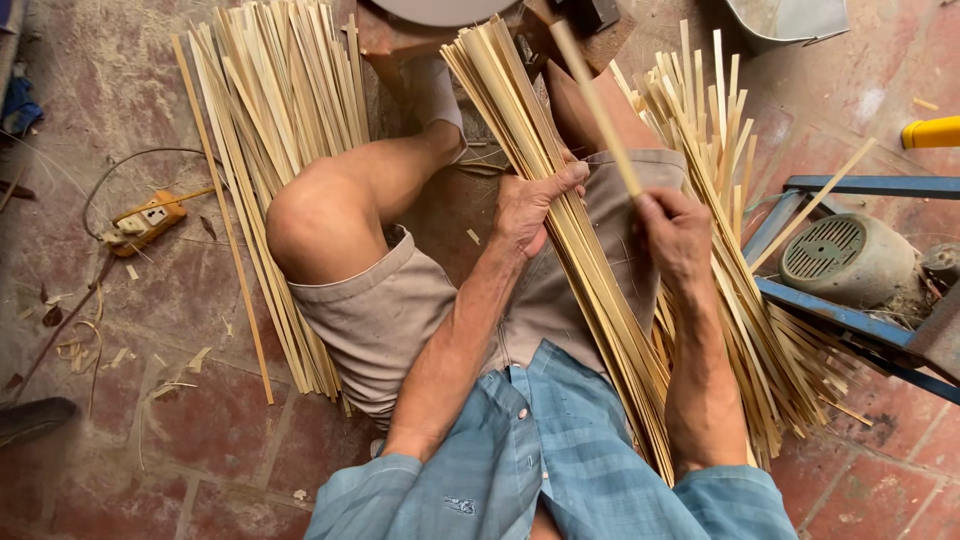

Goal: The person sits on the floor and repeatedly picks up individual bamboo strips from a pile, aligns them with a held bundle, and places them into a growing stack. The process continues with consistent hand movements and no visible tool use.

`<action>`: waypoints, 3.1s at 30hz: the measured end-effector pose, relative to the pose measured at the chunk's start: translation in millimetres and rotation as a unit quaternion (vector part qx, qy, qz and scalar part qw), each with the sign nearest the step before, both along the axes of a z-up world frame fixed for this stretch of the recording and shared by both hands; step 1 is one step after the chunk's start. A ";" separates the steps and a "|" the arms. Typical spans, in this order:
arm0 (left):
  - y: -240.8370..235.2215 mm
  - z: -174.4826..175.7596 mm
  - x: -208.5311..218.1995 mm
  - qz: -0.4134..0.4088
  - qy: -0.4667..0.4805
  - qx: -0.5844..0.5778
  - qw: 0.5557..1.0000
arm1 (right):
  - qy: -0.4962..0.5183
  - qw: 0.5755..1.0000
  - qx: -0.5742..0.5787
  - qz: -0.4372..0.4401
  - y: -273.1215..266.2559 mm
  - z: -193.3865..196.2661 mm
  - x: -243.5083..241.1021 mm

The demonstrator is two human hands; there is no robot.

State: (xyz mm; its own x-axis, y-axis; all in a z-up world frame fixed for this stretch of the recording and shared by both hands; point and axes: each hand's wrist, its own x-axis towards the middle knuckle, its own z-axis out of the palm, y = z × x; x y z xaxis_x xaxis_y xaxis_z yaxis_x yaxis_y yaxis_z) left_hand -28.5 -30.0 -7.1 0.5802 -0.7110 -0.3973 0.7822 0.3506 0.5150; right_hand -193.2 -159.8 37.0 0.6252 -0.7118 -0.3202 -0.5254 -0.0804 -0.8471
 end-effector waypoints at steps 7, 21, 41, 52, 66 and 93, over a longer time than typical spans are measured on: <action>1.2 -7.0 4.3 -0.028 0.011 0.020 0.999 | 0.007 0.995 -0.092 0.025 -33.3 -0.4 92.8; -3.1 -0.9 4.3 0.011 0.013 0.025 1.000 | -0.024 0.989 -0.131 0.064 -51.2 -7.7 89.1; -0.7 -5.1 5.2 -0.027 0.036 0.008 0.999 | 0.053 0.991 -0.124 0.022 -14.9 8.3 3.8; -0.5 -9.2 4.2 -0.022 0.035 0.031 0.999 | -0.064 0.993 -0.085 0.044 -49.5 -9.3 144.5; -0.5 -7.6 -3.7 -0.001 -0.031 0.027 0.999 | 0.052 0.998 -0.037 0.013 -55.0 32.4 -20.2; -2.5 -15.8 -3.1 -0.030 -0.015 0.056 0.998 | -0.065 0.993 -0.086 0.038 -51.9 -17.9 138.0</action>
